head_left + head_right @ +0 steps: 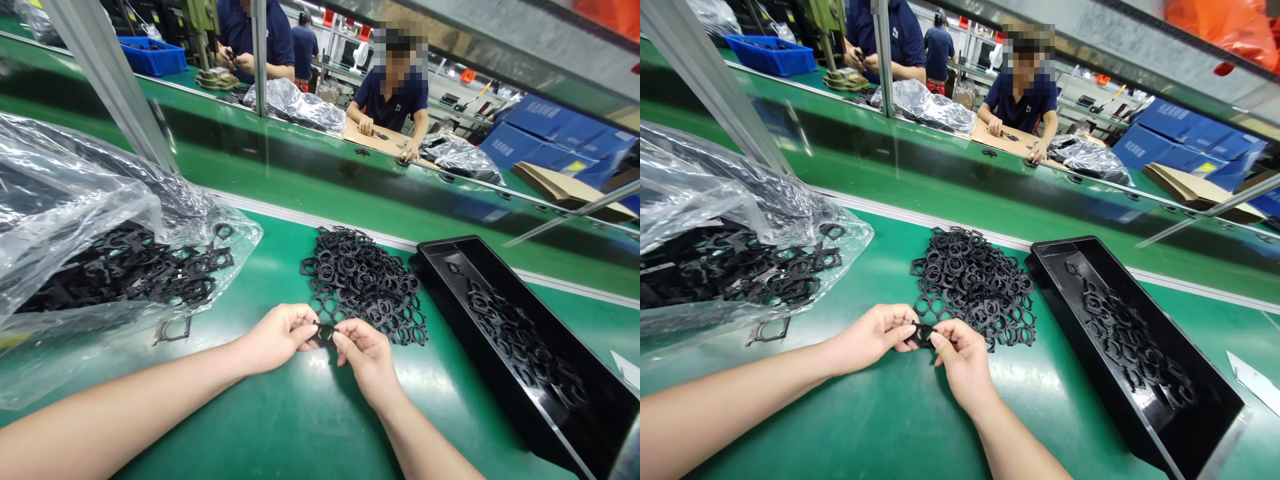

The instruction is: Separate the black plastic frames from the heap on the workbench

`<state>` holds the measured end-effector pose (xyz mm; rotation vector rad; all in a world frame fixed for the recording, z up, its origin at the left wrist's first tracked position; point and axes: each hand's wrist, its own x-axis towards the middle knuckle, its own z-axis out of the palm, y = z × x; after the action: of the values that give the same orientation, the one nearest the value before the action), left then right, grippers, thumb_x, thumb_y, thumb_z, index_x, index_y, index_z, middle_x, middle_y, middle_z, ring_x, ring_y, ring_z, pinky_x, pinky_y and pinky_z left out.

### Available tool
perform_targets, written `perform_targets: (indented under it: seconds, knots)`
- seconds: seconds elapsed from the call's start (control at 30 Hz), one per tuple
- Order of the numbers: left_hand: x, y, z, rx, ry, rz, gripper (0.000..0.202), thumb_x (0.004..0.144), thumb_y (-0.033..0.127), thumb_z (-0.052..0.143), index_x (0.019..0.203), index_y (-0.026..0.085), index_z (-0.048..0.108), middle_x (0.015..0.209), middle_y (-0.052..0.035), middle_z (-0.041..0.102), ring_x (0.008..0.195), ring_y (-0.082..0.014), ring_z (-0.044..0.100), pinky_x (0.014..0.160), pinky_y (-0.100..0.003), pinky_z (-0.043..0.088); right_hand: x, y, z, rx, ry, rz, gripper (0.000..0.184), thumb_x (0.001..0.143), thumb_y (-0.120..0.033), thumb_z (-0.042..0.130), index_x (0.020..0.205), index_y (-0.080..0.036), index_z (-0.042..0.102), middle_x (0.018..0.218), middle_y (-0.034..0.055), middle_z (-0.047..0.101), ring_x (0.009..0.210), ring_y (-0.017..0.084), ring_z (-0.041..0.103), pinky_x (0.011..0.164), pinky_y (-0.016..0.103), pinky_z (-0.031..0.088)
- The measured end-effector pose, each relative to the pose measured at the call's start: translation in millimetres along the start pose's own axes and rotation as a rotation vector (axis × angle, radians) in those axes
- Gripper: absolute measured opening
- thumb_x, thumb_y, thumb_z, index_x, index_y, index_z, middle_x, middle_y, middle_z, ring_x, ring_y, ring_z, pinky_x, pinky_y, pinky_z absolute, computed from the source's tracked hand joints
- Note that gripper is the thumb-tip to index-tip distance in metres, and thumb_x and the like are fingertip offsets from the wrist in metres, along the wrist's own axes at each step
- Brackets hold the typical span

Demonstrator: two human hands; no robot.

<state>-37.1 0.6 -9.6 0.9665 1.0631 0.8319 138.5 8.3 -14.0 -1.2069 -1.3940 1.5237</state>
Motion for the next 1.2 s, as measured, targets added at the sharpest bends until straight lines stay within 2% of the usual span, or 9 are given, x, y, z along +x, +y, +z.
perform_targets:
  seconds: [0.1, 0.17, 0.33, 0.6, 0.8, 0.97, 1.07, 1.2]
  knots:
    - [0.5, 2.8, -2.4, -0.007, -0.081, -0.098, 0.032, 0.07, 0.043, 0.067, 0.076, 0.013, 0.056, 0.066, -0.0049, 0.065, 0.07, -0.019, 0.066, 0.062, -0.028, 0.049, 0.4, 0.8, -1.7, -0.017, -0.014, -0.009, 0.022, 0.076, -0.037, 0.065, 0.075, -0.016, 0.059, 0.058, -0.0027, 0.05, 0.051, 0.009, 0.046, 0.046, 0.019, 0.042]
    - [0.6, 3.1, -3.1, 0.0, -0.1, -0.112, 0.032, 0.071, 0.042, 0.067, 0.076, 0.013, 0.056, 0.067, -0.0057, 0.066, 0.072, -0.0199, 0.067, 0.063, -0.028, 0.05, 1.0, 0.5, -2.6, -0.046, -0.047, 0.009, 0.022, 0.077, -0.037, 0.064, 0.075, -0.016, 0.058, 0.058, -0.0025, 0.05, 0.052, 0.009, 0.046, 0.046, 0.019, 0.041]
    - [0.2, -2.6, -1.5, 0.061, -0.057, -0.067, 0.019, 0.076, 0.032, 0.06, 0.075, 0.014, 0.056, 0.066, -0.0031, 0.063, 0.072, -0.0187, 0.066, 0.062, -0.026, 0.049, 2.1, -3.1, -4.8, -0.126, -0.099, 0.05, 0.023, 0.078, -0.037, 0.062, 0.074, -0.016, 0.054, 0.054, -0.0043, 0.047, 0.046, 0.007, 0.041, 0.041, 0.017, 0.033]
    - [-2.2, -3.5, 1.9, 0.068, -0.065, -0.064, 0.011, 0.076, 0.025, 0.056, 0.073, 0.015, 0.055, 0.066, -0.0015, 0.062, 0.071, -0.0171, 0.065, 0.062, -0.026, 0.048, 2.1, -4.3, -5.6, -0.068, -0.142, 0.106, 0.024, 0.078, -0.037, 0.063, 0.074, -0.016, 0.051, 0.049, -0.0079, 0.04, 0.042, 0.005, 0.032, 0.04, 0.017, 0.022]
    - [-1.2, -4.0, 2.8, 0.021, -0.073, -0.043, 0.012, 0.077, 0.027, 0.057, 0.074, 0.016, 0.053, 0.065, -0.0011, 0.063, 0.069, -0.0167, 0.065, 0.062, -0.026, 0.049, -0.2, -3.2, -2.0, 0.038, -0.083, 0.111, 0.03, 0.073, -0.041, 0.068, 0.074, -0.016, 0.052, 0.047, -0.0079, 0.042, 0.039, 0.004, 0.032, 0.036, 0.015, 0.021]
    - [-1.1, -3.3, 1.6, 0.001, -0.085, -0.002, 0.009, 0.079, 0.023, 0.053, 0.074, 0.016, 0.051, 0.066, -0.0004, 0.063, 0.069, -0.0157, 0.065, 0.063, -0.026, 0.05, -1.0, 3.7, 1.3, 0.114, -0.032, 0.062, 0.026, 0.075, -0.037, 0.068, 0.075, -0.015, 0.053, 0.047, -0.0076, 0.044, 0.037, 0.003, 0.032, 0.035, 0.013, 0.022]
    - [-0.6, -2.2, 1.4, -0.021, -0.082, -0.02, 0.01, 0.078, 0.024, 0.055, 0.074, 0.016, 0.052, 0.065, -0.0002, 0.062, 0.067, -0.0162, 0.066, 0.062, -0.026, 0.05, -2.1, 5.1, 2.0, 0.103, -0.016, 0.025, 0.023, 0.077, -0.035, 0.066, 0.076, -0.015, 0.054, 0.046, -0.0079, 0.044, 0.036, 0.003, 0.032, 0.034, 0.013, 0.024]
    - [1.1, -1.8, 2.1, -0.086, -0.042, -0.011, 0.018, 0.074, 0.03, 0.061, 0.072, 0.015, 0.052, 0.061, 0.0008, 0.06, 0.061, -0.0145, 0.064, 0.058, -0.024, 0.048, -3.1, 1.6, 2.0, 0.004, 0.0, -0.025, 0.021, 0.079, -0.034, 0.065, 0.078, -0.015, 0.057, 0.05, -0.0051, 0.049, 0.04, 0.005, 0.04, 0.038, 0.015, 0.032]
